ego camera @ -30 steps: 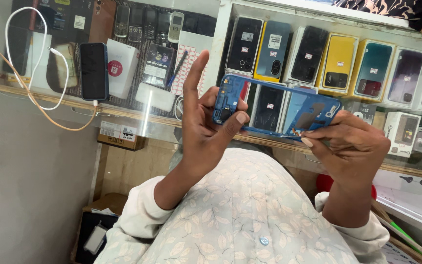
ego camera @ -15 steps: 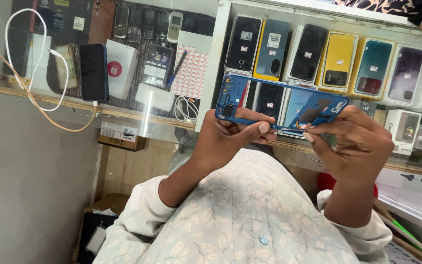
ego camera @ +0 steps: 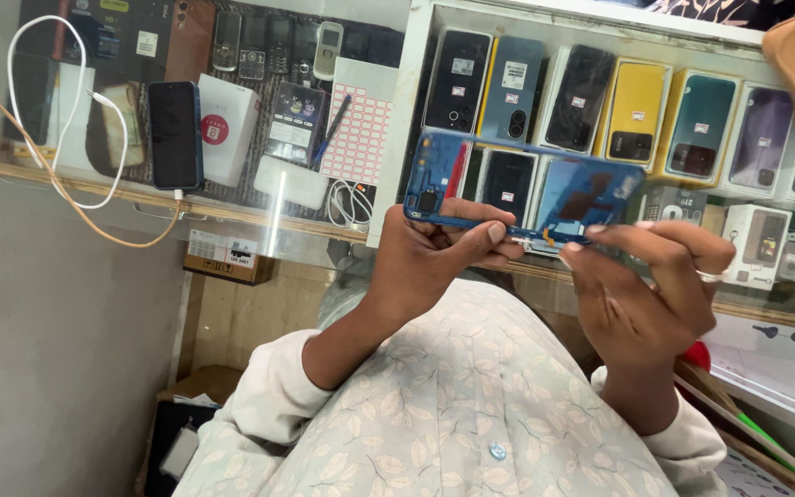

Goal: The person disassembles a smartphone by removing the back cover and using a screwdriver to detach internal components. They then use a soldering iron to work on the motherboard and battery area, manipulating ribbon cables and connectors.

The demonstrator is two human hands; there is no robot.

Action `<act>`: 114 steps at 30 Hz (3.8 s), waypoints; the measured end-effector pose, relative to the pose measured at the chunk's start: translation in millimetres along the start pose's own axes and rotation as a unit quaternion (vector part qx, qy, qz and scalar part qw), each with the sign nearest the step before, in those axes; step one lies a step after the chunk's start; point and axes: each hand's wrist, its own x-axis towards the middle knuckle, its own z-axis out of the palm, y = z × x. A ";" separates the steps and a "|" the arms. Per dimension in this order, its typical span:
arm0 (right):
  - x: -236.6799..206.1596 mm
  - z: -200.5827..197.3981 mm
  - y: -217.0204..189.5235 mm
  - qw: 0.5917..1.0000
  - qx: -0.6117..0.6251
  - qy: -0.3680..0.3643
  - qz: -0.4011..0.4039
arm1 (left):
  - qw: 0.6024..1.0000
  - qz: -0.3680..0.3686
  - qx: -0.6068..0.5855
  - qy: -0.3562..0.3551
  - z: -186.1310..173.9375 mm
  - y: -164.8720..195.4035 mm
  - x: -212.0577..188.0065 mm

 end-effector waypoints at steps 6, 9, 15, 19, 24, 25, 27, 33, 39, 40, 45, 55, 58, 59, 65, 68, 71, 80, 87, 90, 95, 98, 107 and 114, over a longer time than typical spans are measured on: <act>-7.5 3.6 10.2 1.000 -0.014 -0.009 -0.019 | 1.000 -0.003 -0.019 0.007 0.4 0.7 -2.3; -6.8 2.9 12.4 0.999 -0.010 -0.011 -0.037 | 1.000 0.002 -0.008 0.012 1.6 -0.1 -3.4; -4.9 4.6 10.9 0.999 -0.004 -0.011 -0.040 | 1.000 0.010 -0.020 0.009 1.7 -1.0 -4.6; -4.7 6.6 9.8 0.999 0.008 -0.012 -0.038 | 1.000 0.016 -0.021 0.001 1.5 -1.7 -4.8; -6.8 7.0 10.3 0.999 -0.006 -0.013 -0.037 | 0.999 0.013 -0.035 -0.002 2.4 -3.0 -4.8; -7.6 7.2 11.1 0.999 -0.004 -0.015 -0.036 | 0.999 0.017 -0.029 -0.005 2.3 -3.0 -4.2; -9.2 7.7 13.4 0.999 -0.020 -0.012 -0.047 | 1.000 0.025 -0.016 -0.010 1.8 -2.8 -3.8; -14.6 9.1 18.2 0.997 -0.037 -0.003 -0.066 | 1.000 0.018 -0.013 -0.009 2.3 -2.4 -3.8; -11.5 7.7 18.5 0.999 -0.025 0.007 -0.038 | 1.000 0.005 -0.030 -0.007 0.6 -2.7 -3.1; -9.5 7.5 19.3 0.999 -0.024 0.010 -0.041 | 1.000 0.004 -0.027 -0.008 0.9 -2.7 -3.3; 0.5 8.9 20.0 0.999 0.036 0.026 -0.010 | 1.000 0.016 -0.012 -0.012 1.9 -2.3 -4.4; -3.2 7.4 4.5 0.964 0.152 -0.046 0.214 | 1.000 0.009 -0.022 -0.010 1.0 -4.3 -3.3; -8.1 4.8 7.0 0.957 0.226 -0.049 0.173 | 1.000 0.009 -0.005 -0.012 1.7 -5.0 -2.4; -9.4 4.1 8.4 0.953 0.246 -0.049 0.168 | 1.000 0.005 0.000 -0.013 1.5 -4.9 -2.3; -13.2 0.1 12.1 0.946 0.249 -0.059 0.198 | 1.000 0.011 0.001 -0.021 2.3 -6.6 -1.7; -12.3 -0.2 12.2 0.948 0.238 -0.065 0.204 | 1.000 0.009 0.000 -0.016 1.6 -7.8 -0.5; -11.8 0.8 12.6 0.938 0.261 -0.071 0.215 | 1.000 -0.001 -0.001 -0.015 0.3 -8.7 -0.8; -10.2 -0.6 13.7 0.958 0.205 -0.098 0.175 | 1.000 -0.002 0.000 -0.007 1.6 -9.2 0.6; -7.3 -3.4 13.3 0.969 0.173 -0.101 0.144 | 1.000 -0.014 0.011 -0.016 2.2 -2.6 -0.6; -12.7 -1.3 13.5 0.963 0.181 -0.083 0.180 | 0.999 0.003 0.035 -0.021 3.6 -1.9 -1.4; -21.5 6.8 14.7 0.934 0.273 -0.042 0.228 | 1.000 -0.003 0.026 -0.010 4.0 -3.6 -2.5; -22.3 9.3 13.9 0.906 0.359 -0.011 0.224 | 1.000 -0.005 0.012 -0.003 3.7 -4.5 -3.0; -21.8 5.8 13.3 0.791 0.526 0.011 0.312 | 1.000 -0.001 0.017 0.022 5.2 -4.1 -3.7; -29.6 6.6 14.6 0.828 0.444 -0.031 0.342 | 0.998 0.017 0.051 0.011 8.8 0.7 -5.3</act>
